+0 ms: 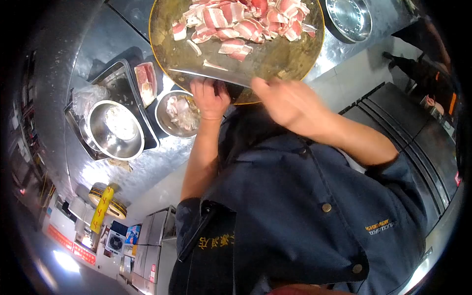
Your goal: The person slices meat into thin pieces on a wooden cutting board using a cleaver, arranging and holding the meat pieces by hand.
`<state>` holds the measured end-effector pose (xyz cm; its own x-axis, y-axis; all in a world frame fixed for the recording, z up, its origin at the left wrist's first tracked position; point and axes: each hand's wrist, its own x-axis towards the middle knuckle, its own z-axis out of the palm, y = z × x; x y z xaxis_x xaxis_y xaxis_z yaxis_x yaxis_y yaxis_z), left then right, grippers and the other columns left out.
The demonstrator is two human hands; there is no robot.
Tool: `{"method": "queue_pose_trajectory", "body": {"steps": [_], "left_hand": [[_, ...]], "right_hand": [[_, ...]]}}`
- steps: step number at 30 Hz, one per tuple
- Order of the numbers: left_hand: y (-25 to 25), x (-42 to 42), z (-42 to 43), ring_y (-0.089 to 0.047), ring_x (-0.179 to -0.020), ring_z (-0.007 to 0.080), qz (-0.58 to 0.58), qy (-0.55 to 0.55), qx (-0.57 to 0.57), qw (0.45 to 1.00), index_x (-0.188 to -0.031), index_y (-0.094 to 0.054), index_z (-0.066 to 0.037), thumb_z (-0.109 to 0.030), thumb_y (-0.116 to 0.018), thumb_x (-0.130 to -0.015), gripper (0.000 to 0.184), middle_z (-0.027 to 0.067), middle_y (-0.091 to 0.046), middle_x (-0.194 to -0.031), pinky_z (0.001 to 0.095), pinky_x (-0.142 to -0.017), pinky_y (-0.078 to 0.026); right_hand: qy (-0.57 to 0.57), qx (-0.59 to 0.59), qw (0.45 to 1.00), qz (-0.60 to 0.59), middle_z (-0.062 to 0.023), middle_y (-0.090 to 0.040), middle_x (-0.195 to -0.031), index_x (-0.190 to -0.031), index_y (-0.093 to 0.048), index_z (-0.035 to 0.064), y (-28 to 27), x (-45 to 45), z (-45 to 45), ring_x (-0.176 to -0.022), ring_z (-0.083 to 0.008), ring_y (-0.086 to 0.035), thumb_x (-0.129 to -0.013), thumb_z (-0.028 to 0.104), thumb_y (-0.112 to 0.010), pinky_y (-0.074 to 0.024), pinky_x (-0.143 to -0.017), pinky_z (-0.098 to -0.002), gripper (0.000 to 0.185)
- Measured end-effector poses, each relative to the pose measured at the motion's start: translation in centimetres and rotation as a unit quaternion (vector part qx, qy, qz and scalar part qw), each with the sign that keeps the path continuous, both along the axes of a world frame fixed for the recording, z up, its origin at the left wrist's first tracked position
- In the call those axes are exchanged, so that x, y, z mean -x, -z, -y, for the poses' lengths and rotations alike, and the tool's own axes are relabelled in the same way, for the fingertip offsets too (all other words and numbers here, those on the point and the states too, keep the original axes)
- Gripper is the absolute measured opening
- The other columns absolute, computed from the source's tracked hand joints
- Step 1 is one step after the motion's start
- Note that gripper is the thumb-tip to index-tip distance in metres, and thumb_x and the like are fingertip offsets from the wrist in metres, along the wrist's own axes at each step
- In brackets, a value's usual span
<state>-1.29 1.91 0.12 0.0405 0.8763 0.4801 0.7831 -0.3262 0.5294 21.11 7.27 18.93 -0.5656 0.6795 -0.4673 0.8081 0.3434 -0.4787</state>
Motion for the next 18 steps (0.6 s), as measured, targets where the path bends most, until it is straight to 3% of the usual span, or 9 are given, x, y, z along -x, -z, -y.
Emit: {"method": "queue_pose_trajectory", "body": {"steps": [2, 4, 7, 9, 12, 15, 18], "left_hand": [[-0.3, 0.1, -0.3, -0.061, -0.103, 0.0444, -0.001, 0.012, -0.001, 1.0, -0.122, -0.067, -0.001, -0.014, -0.073, -0.09, 0.034, 0.0216, -0.065, -0.116, 0.0537, -0.092, -0.048], [-0.3, 0.2, 0.0, -0.06, -0.101, 0.0437, -0.004, 0.011, 0.008, 1.0, -0.121, -0.067, -0.002, -0.013, -0.073, -0.09, 0.033, 0.0212, -0.065, -0.114, 0.0533, -0.09, -0.048], [0.0, -0.2, -0.2, -0.06, -0.099, 0.0444, 0.007, 0.002, 0.009, 1.0, -0.117, -0.067, -0.001, -0.013, -0.072, -0.09, 0.03, 0.0213, -0.064, -0.111, 0.0538, -0.088, -0.048], [-0.6, -0.2, 0.0, -0.062, -0.107, 0.0466, -0.004, -0.018, 0.006, 1.0, -0.116, -0.067, -0.001, -0.02, -0.073, -0.092, 0.031, 0.0219, -0.066, -0.121, 0.0548, -0.095, -0.05], [0.2, 0.2, 0.3, -0.061, -0.107, 0.0462, 0.002, -0.006, 0.01, 1.0, -0.117, -0.068, -0.002, -0.018, -0.074, -0.091, 0.031, 0.0213, -0.066, -0.121, 0.0549, -0.095, -0.05], [0.2, 0.1, -0.1, -0.06, -0.103, 0.0451, 0.011, 0.006, 0.0, 1.0, -0.116, -0.066, -0.002, -0.014, -0.073, -0.09, 0.029, 0.0215, -0.066, -0.118, 0.0551, -0.092, -0.049], [-0.2, 0.0, -0.2, -0.059, -0.098, 0.0442, 0.004, 0.005, -0.018, 1.0, -0.115, -0.064, -0.002, -0.01, -0.073, -0.088, 0.029, 0.0216, -0.066, -0.115, 0.0552, -0.09, -0.048]], "right_hand": [[-0.001, -0.003, 1.0, -0.008, -0.0238, -0.073, -0.089, -0.112, -0.053, 0.0008, 3.5, 2.2, -1.2, -0.08, -0.0426, -0.076, -0.099, 0.015, -0.051, -0.0608, -0.066, -0.0533, 0.019], [0.004, -0.049, 0.992, -0.115, -0.0248, -0.069, -0.092, -0.113, -0.051, 0.0061, 6.2, 4.1, -2.0, -0.081, -0.0466, -0.072, -0.098, 0.014, -0.055, -0.0583, -0.067, -0.0546, 0.017], [0.017, -0.005, 0.996, -0.09, -0.0241, -0.069, -0.089, -0.114, -0.051, 0.0055, 2.8, 2.2, -1.6, -0.081, -0.0466, -0.072, -0.099, 0.014, -0.054, -0.0578, -0.068, -0.0548, 0.018], [0.007, -0.008, 0.998, -0.055, -0.0233, -0.071, -0.086, -0.11, -0.053, 0.0038, -1.1, -0.5, -0.3, -0.08, -0.0441, -0.074, -0.1, 0.016, -0.052, -0.0589, -0.066, -0.0534, 0.016], [0.003, 0.002, 1.0, -0.022, -0.0216, -0.073, -0.083, -0.106, -0.054, 0.002, -1.6, -0.9, -0.3, -0.079, -0.0411, -0.076, -0.101, 0.018, -0.05, -0.06, -0.065, -0.052, 0.017], [0.007, 0.0, 1.0, -0.007, -0.0196, -0.074, -0.081, -0.109, -0.055, 0.002, 3.4, 2.0, -1.4, -0.079, -0.0399, -0.077, -0.101, 0.018, -0.05, -0.0602, -0.066, -0.0521, 0.018], [-0.009, -0.06, 0.992, -0.108, -0.0202, -0.074, -0.083, -0.111, -0.055, 0.0029, 5.9, 3.3, -2.3, -0.079, -0.0387, -0.077, -0.101, 0.018, -0.05, -0.0606, -0.065, -0.052, 0.018]]}}
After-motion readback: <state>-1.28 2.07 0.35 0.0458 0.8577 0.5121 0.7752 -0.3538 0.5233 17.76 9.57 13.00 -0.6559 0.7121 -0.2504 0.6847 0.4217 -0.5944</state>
